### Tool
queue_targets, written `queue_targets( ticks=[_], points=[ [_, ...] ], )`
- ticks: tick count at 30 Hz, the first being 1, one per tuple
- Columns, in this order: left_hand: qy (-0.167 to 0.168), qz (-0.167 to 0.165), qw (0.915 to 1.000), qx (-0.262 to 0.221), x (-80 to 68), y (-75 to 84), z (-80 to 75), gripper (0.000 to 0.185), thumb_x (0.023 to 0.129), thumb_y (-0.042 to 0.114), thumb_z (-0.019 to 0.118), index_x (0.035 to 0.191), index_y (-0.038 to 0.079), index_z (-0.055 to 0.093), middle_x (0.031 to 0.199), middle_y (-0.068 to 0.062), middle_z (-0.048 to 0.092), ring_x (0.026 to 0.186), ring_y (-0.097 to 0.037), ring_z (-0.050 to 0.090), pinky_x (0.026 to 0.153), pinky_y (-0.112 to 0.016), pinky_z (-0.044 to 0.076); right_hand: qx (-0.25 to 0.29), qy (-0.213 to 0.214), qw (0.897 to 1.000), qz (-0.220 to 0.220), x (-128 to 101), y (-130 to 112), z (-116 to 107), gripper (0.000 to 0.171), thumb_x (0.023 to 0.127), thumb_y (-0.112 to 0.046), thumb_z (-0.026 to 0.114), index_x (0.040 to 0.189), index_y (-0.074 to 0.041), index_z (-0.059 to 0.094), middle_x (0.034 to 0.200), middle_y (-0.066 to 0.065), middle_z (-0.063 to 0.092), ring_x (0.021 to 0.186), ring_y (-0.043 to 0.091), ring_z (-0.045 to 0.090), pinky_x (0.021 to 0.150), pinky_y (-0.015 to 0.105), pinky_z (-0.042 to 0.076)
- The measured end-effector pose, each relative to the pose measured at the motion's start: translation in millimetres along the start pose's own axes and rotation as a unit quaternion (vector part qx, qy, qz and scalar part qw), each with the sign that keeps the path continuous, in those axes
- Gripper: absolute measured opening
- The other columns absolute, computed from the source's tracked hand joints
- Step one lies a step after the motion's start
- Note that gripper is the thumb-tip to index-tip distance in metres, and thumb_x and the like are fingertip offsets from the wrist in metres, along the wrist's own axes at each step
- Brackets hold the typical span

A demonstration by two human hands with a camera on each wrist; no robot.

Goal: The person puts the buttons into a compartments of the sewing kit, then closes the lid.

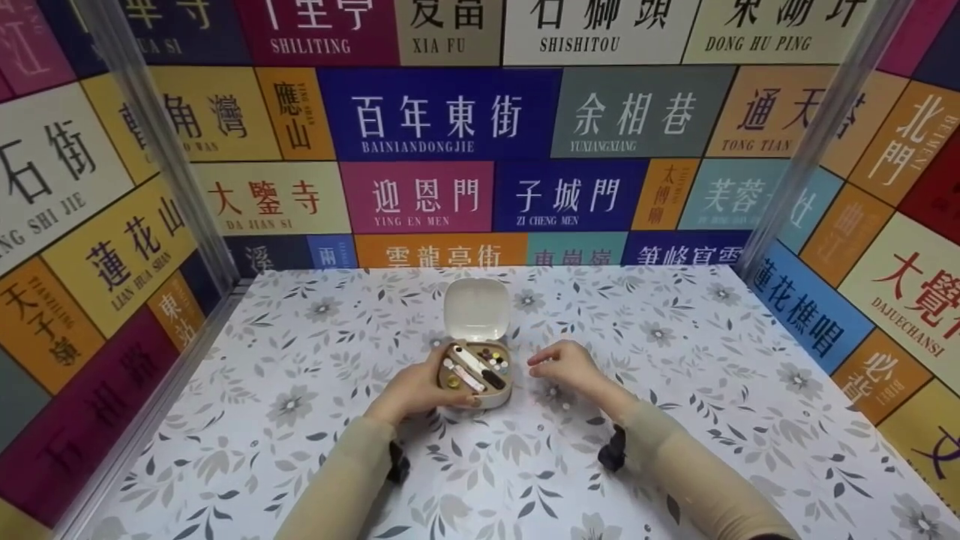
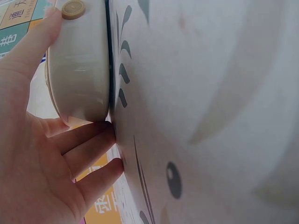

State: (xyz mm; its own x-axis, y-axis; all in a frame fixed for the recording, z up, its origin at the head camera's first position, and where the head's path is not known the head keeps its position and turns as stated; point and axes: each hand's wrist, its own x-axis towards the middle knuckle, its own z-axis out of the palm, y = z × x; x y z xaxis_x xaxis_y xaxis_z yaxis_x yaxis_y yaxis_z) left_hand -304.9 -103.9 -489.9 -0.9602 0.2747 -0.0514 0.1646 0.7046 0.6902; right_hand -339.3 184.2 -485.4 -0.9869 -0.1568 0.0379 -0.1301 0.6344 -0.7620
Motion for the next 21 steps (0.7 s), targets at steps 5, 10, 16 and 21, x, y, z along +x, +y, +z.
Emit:
queue_targets(
  ticks=[5, 10, 16, 21],
  points=[
    [0.003, 0.008, 1.0000, 0.004, -1.0, 0.6, -1.5, 0.119, 0.060, 0.064, 0.082, 0.155, 0.030, 0.020, 0.140, -0.017, 0.051, 0.120, -0.038, 0.052, 0.101, -0.053, 0.039, 0.021, -0.013, 1.000, 0.012, -5.6, 5.5, -2.8, 0.017, 0.075, -0.011, 0.075, 0.091, -0.008, 0.078, 0.082, 0.001, 0.069, 0.064, 0.013, 0.057, 0.056, 0.023, 0.047],
    [0.004, 0.000, 1.0000, -0.001, -0.5, 1.5, -1.7, 0.121, 0.058, 0.065, 0.083, 0.155, 0.032, 0.019, 0.140, -0.015, 0.051, 0.121, -0.036, 0.051, 0.102, -0.052, 0.038, 0.055, -0.028, 0.998, 0.020, -12.6, 13.3, -7.6, 0.016, 0.076, -0.008, 0.075, 0.092, -0.004, 0.077, 0.080, 0.003, 0.070, 0.061, 0.014, 0.059, 0.051, 0.022, 0.046],
    [0.003, -0.002, 1.0000, -0.005, -0.8, 1.8, -0.7, 0.120, 0.057, 0.065, 0.083, 0.155, 0.033, 0.021, 0.141, -0.014, 0.051, 0.121, -0.037, 0.051, 0.103, -0.053, 0.037, 0.054, -0.036, 0.998, 0.022, -20.9, 22.4, -15.8, 0.017, 0.078, -0.010, 0.078, 0.094, -0.003, 0.077, 0.089, 0.004, 0.073, 0.074, 0.013, 0.061, 0.066, 0.022, 0.049],
    [-0.002, -0.007, 0.9999, -0.011, -1.7, 1.2, 0.6, 0.121, 0.057, 0.065, 0.083, 0.155, 0.034, 0.020, 0.141, -0.015, 0.050, 0.122, -0.038, 0.050, 0.103, -0.055, 0.036, 0.051, -0.060, 0.997, 0.009, -25.8, 31.5, -22.2, 0.022, 0.076, -0.006, 0.076, 0.097, -0.001, 0.076, 0.092, 0.008, 0.073, 0.077, 0.012, 0.060, 0.068, 0.023, 0.049]
  ],
)
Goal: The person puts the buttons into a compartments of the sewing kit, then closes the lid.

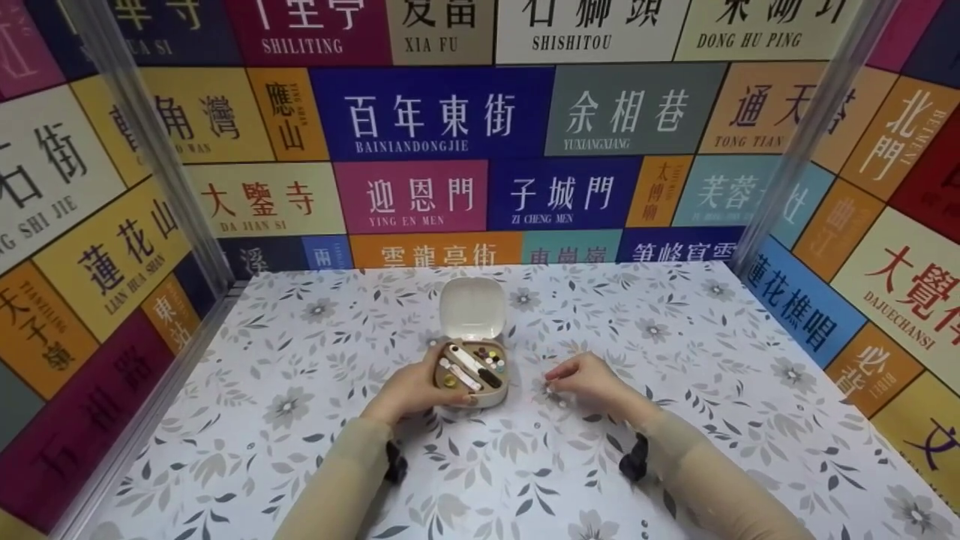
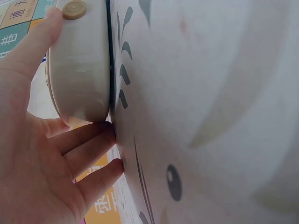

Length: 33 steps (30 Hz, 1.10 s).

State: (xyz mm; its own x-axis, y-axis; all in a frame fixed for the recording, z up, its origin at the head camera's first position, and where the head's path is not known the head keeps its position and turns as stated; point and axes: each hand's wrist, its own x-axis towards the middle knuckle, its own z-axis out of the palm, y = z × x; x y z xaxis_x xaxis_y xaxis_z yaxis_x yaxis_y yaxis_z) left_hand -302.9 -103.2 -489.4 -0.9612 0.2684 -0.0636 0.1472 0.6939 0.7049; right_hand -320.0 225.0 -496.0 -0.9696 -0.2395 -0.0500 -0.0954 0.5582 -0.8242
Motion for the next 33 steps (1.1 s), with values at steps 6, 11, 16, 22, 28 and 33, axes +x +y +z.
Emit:
queue_targets(
  ticks=[6, 11, 16, 22, 28, 33],
  points=[
    [0.000, 0.003, 1.0000, 0.005, -0.8, -1.3, 0.6, 0.120, 0.057, 0.066, 0.083, 0.155, 0.034, 0.020, 0.142, -0.015, 0.049, 0.122, -0.039, 0.050, 0.102, -0.056, 0.036, 0.019, -0.067, 0.997, -0.036, -5.4, 8.1, -8.7, 0.031, 0.074, -0.001, 0.076, 0.104, 0.005, 0.073, 0.099, 0.016, 0.072, 0.066, 0.008, 0.051, 0.057, 0.019, 0.042],
    [0.005, 0.014, 0.9998, 0.013, -1.7, -2.1, 1.3, 0.119, 0.060, 0.063, 0.083, 0.155, 0.030, 0.021, 0.138, -0.018, 0.052, 0.118, -0.039, 0.053, 0.100, -0.055, 0.040, -0.024, -0.107, 0.993, -0.043, -5.0, 12.8, -16.7, 0.032, 0.075, -0.005, 0.079, 0.106, -0.001, 0.074, 0.103, 0.011, 0.072, 0.077, 0.008, 0.060, 0.066, 0.019, 0.049],
    [0.006, 0.017, 0.9998, 0.008, -2.3, -2.8, 2.1, 0.118, 0.061, 0.062, 0.083, 0.155, 0.029, 0.021, 0.137, -0.018, 0.053, 0.117, -0.039, 0.054, 0.099, -0.054, 0.041, -0.031, -0.127, 0.991, -0.034, -1.9, 17.1, -19.8, 0.032, 0.074, -0.004, 0.080, 0.105, -0.006, 0.075, 0.104, 0.007, 0.072, 0.090, 0.015, 0.065, 0.076, 0.022, 0.052],
    [0.003, 0.010, 0.9999, 0.007, -2.1, -2.3, 2.6, 0.119, 0.060, 0.063, 0.083, 0.156, 0.031, 0.019, 0.138, -0.019, 0.052, 0.118, -0.039, 0.053, 0.100, -0.054, 0.040, -0.068, -0.127, 0.989, -0.043, 0.2, 16.6, -21.4, 0.032, 0.069, -0.002, 0.080, 0.101, -0.008, 0.077, 0.099, 0.004, 0.073, 0.083, 0.012, 0.063, 0.074, 0.022, 0.051],
    [0.005, 0.005, 0.9999, 0.011, -0.4, -1.5, 0.9, 0.121, 0.060, 0.064, 0.083, 0.156, 0.030, 0.019, 0.140, -0.018, 0.051, 0.120, -0.038, 0.052, 0.101, -0.054, 0.039, -0.090, -0.122, 0.986, -0.064, 1.6, 14.1, -22.1, 0.029, 0.068, -0.002, 0.081, 0.096, -0.010, 0.078, 0.093, 0.002, 0.072, 0.082, 0.014, 0.063, 0.076, 0.027, 0.052],
    [0.005, 0.002, 0.9999, 0.016, -0.1, -0.8, 1.0, 0.121, 0.059, 0.066, 0.082, 0.156, 0.030, 0.019, 0.140, -0.018, 0.050, 0.120, -0.038, 0.051, 0.102, -0.054, 0.039, -0.100, -0.117, 0.986, -0.064, 1.1, 14.6, -21.8, 0.024, 0.067, -0.003, 0.082, 0.089, -0.014, 0.079, 0.085, -0.002, 0.069, 0.078, 0.015, 0.061, 0.073, 0.028, 0.051]
  ],
)
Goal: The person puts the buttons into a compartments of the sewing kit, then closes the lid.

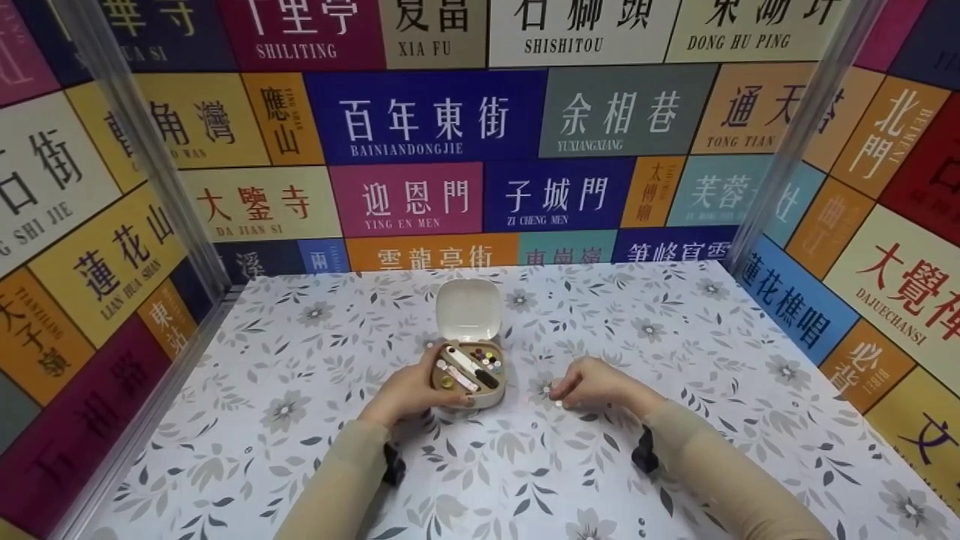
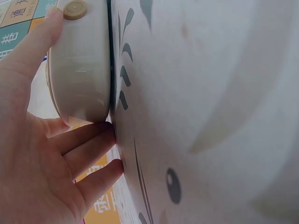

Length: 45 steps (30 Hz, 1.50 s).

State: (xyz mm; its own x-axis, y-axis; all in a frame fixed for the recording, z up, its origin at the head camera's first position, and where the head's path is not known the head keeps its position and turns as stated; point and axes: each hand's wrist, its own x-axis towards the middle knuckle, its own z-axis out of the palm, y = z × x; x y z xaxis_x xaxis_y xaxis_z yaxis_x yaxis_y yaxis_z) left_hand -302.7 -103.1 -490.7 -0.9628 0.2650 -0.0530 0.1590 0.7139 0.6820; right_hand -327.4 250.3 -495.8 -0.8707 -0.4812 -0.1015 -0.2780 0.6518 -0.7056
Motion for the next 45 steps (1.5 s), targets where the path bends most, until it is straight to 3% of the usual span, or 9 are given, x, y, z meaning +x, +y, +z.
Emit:
queue_targets(
  ticks=[18, 28, 35, 42, 45],
  points=[
    [0.002, 0.015, 0.9999, 0.007, -1.3, 2.5, -0.2, 0.116, 0.062, 0.061, 0.083, 0.155, 0.029, 0.022, 0.138, -0.018, 0.052, 0.118, -0.039, 0.053, 0.099, -0.053, 0.041, -0.029, 0.014, 0.999, -0.037, -4.1, 3.9, 4.0, 0.019, 0.067, -0.005, 0.082, 0.082, -0.016, 0.080, 0.079, -0.004, 0.064, 0.075, 0.015, 0.057, 0.068, 0.028, 0.051],
    [-0.004, 0.001, 0.9999, -0.012, -2.6, 0.9, 1.4, 0.117, 0.060, 0.063, 0.083, 0.155, 0.033, 0.021, 0.139, -0.016, 0.052, 0.119, -0.038, 0.052, 0.100, -0.055, 0.039, -0.002, 0.004, 1.000, 0.007, -5.4, 3.3, 6.0, 0.016, 0.069, -0.001, 0.079, 0.079, -0.013, 0.076, 0.078, -0.002, 0.066, 0.071, 0.014, 0.060, 0.063, 0.027, 0.052],
    [-0.004, 0.006, 0.9996, -0.027, -1.1, -0.3, 1.4, 0.118, 0.059, 0.062, 0.084, 0.155, 0.031, 0.022, 0.139, -0.015, 0.052, 0.119, -0.038, 0.052, 0.101, -0.056, 0.039, -0.015, -0.004, 1.000, 0.001, -5.8, 0.0, 1.6, 0.011, 0.069, -0.003, 0.079, 0.074, -0.010, 0.072, 0.070, -0.003, 0.066, 0.064, 0.012, 0.057, 0.060, 0.027, 0.048],
    [-0.002, 0.012, 0.9998, -0.013, 1.1, -1.0, 1.0, 0.118, 0.061, 0.062, 0.083, 0.155, 0.026, 0.023, 0.137, -0.016, 0.053, 0.118, -0.037, 0.053, 0.100, -0.053, 0.040, 0.005, -0.019, 0.999, 0.025, -5.7, -2.9, -6.2, 0.010, 0.072, -0.015, 0.082, 0.075, -0.010, 0.074, 0.071, -0.003, 0.068, 0.054, 0.007, 0.043, 0.049, 0.021, 0.033],
    [0.000, 0.008, 0.9999, -0.011, 1.8, -1.3, 1.2, 0.119, 0.059, 0.064, 0.083, 0.155, 0.029, 0.022, 0.139, -0.016, 0.052, 0.119, -0.037, 0.052, 0.101, -0.054, 0.039, 0.010, -0.013, 0.999, 0.030, -5.3, -1.4, -7.5, 0.014, 0.071, -0.019, 0.085, 0.075, -0.010, 0.074, 0.071, -0.004, 0.068, 0.055, 0.007, 0.043, 0.049, 0.021, 0.033]
  ],
)
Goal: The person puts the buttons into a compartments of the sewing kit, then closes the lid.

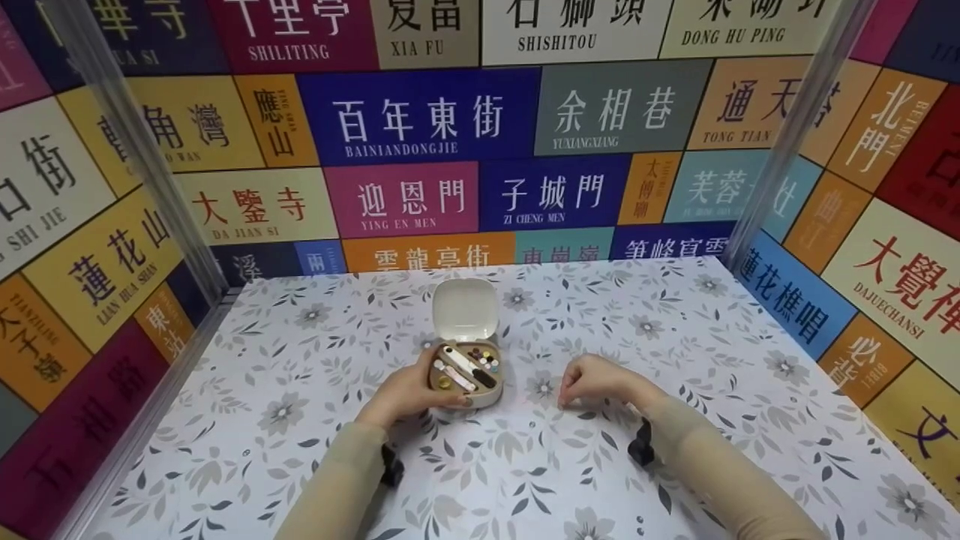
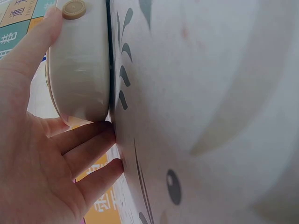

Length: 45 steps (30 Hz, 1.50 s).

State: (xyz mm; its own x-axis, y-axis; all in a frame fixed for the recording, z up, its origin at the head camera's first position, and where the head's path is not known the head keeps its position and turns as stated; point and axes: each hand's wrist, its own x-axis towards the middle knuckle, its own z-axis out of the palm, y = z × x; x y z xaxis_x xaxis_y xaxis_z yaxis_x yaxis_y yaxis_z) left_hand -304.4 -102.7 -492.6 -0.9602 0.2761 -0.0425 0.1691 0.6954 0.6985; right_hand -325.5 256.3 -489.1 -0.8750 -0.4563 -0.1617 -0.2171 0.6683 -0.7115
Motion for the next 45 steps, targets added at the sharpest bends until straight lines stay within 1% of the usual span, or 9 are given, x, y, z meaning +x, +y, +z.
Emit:
queue_targets(
  ticks=[3, 7, 17, 21, 26, 33, 37, 40, 45],
  points=[
    [0.002, -0.004, 1.0000, 0.005, 0.0, -0.3, 0.4, 0.120, 0.058, 0.066, 0.083, 0.155, 0.031, 0.022, 0.140, -0.015, 0.051, 0.120, -0.037, 0.052, 0.101, -0.054, 0.039, 0.002, 0.003, 1.000, 0.001, 0.7, 1.9, 0.0, 0.014, 0.073, -0.019, 0.084, 0.077, -0.010, 0.075, 0.075, -0.004, 0.067, 0.059, 0.008, 0.047, 0.052, 0.022, 0.036],
    [0.001, -0.002, 1.0000, 0.005, -0.5, -0.1, 0.5, 0.119, 0.058, 0.065, 0.083, 0.155, 0.031, 0.022, 0.140, -0.016, 0.051, 0.120, -0.038, 0.052, 0.101, -0.054, 0.039, 0.003, 0.006, 1.000, 0.005, 2.0, 3.2, -0.1, 0.013, 0.076, -0.020, 0.081, 0.079, -0.009, 0.075, 0.078, -0.004, 0.066, 0.063, 0.009, 0.050, 0.054, 0.022, 0.038],
    [0.000, 0.003, 0.9999, -0.011, -1.8, 2.0, -0.7, 0.118, 0.060, 0.061, 0.084, 0.155, 0.030, 0.022, 0.140, -0.016, 0.051, 0.120, -0.038, 0.051, 0.101, -0.055, 0.038, 0.036, -0.003, 0.999, 0.014, 4.8, 4.0, -2.9, 0.009, 0.081, -0.014, 0.075, 0.080, -0.005, 0.075, 0.070, -0.005, 0.063, 0.057, 0.008, 0.046, 0.051, 0.020, 0.037],
    [0.000, 0.003, 1.0000, 0.004, -1.3, 2.6, -1.3, 0.118, 0.060, 0.063, 0.083, 0.155, 0.030, 0.022, 0.139, -0.017, 0.051, 0.119, -0.038, 0.052, 0.101, -0.055, 0.039, 0.048, -0.003, 0.999, 0.017, 5.1, 4.7, -3.4, 0.012, 0.081, -0.014, 0.075, 0.081, -0.002, 0.074, 0.069, -0.004, 0.062, 0.057, 0.009, 0.047, 0.051, 0.021, 0.037],
    [0.002, 0.004, 0.9997, 0.022, -1.8, 4.7, -2.0, 0.117, 0.060, 0.064, 0.082, 0.155, 0.029, 0.023, 0.139, -0.019, 0.051, 0.119, -0.039, 0.052, 0.101, -0.054, 0.040, 0.062, -0.001, 0.998, 0.002, 6.1, 6.9, -2.8, 0.013, 0.081, -0.011, 0.073, 0.083, 0.001, 0.074, 0.070, -0.003, 0.063, 0.060, 0.011, 0.050, 0.054, 0.021, 0.040],
    [-0.002, -0.005, 0.9998, 0.017, -1.7, 2.7, -1.1, 0.119, 0.059, 0.066, 0.082, 0.155, 0.030, 0.022, 0.140, -0.018, 0.050, 0.120, -0.039, 0.051, 0.101, -0.055, 0.039, 0.046, 0.002, 0.999, 0.009, 6.7, 8.3, -1.6, 0.012, 0.080, -0.015, 0.074, 0.080, -0.003, 0.074, 0.066, -0.005, 0.061, 0.056, 0.009, 0.047, 0.050, 0.021, 0.038],
    [0.001, -0.012, 0.9998, 0.018, -1.4, 1.9, -1.4, 0.120, 0.057, 0.067, 0.082, 0.155, 0.033, 0.021, 0.140, -0.017, 0.050, 0.120, -0.038, 0.051, 0.101, -0.054, 0.039, 0.060, -0.006, 0.998, 0.010, 7.4, 6.9, -2.8, 0.011, 0.081, -0.013, 0.073, 0.082, -0.002, 0.074, 0.066, -0.003, 0.061, 0.056, 0.009, 0.046, 0.051, 0.021, 0.038],
    [0.003, -0.011, 0.9997, 0.020, -1.3, 1.7, -1.5, 0.121, 0.058, 0.067, 0.081, 0.155, 0.031, 0.021, 0.141, -0.017, 0.050, 0.121, -0.038, 0.051, 0.101, -0.054, 0.039, 0.076, -0.011, 0.997, 0.007, 7.4, 5.5, -4.3, 0.011, 0.081, -0.010, 0.073, 0.084, 0.000, 0.074, 0.067, -0.002, 0.062, 0.057, 0.011, 0.047, 0.052, 0.021, 0.039],
    [0.001, -0.011, 0.9997, 0.022, -0.8, 2.4, -1.2, 0.121, 0.058, 0.067, 0.081, 0.156, 0.029, 0.020, 0.142, -0.019, 0.048, 0.122, -0.039, 0.050, 0.101, -0.055, 0.038, 0.081, -0.013, 0.997, 0.014, 7.1, 3.6, -6.6, 0.012, 0.081, -0.010, 0.073, 0.084, 0.002, 0.073, 0.067, -0.002, 0.063, 0.057, 0.011, 0.047, 0.052, 0.021, 0.039]
  ],
)
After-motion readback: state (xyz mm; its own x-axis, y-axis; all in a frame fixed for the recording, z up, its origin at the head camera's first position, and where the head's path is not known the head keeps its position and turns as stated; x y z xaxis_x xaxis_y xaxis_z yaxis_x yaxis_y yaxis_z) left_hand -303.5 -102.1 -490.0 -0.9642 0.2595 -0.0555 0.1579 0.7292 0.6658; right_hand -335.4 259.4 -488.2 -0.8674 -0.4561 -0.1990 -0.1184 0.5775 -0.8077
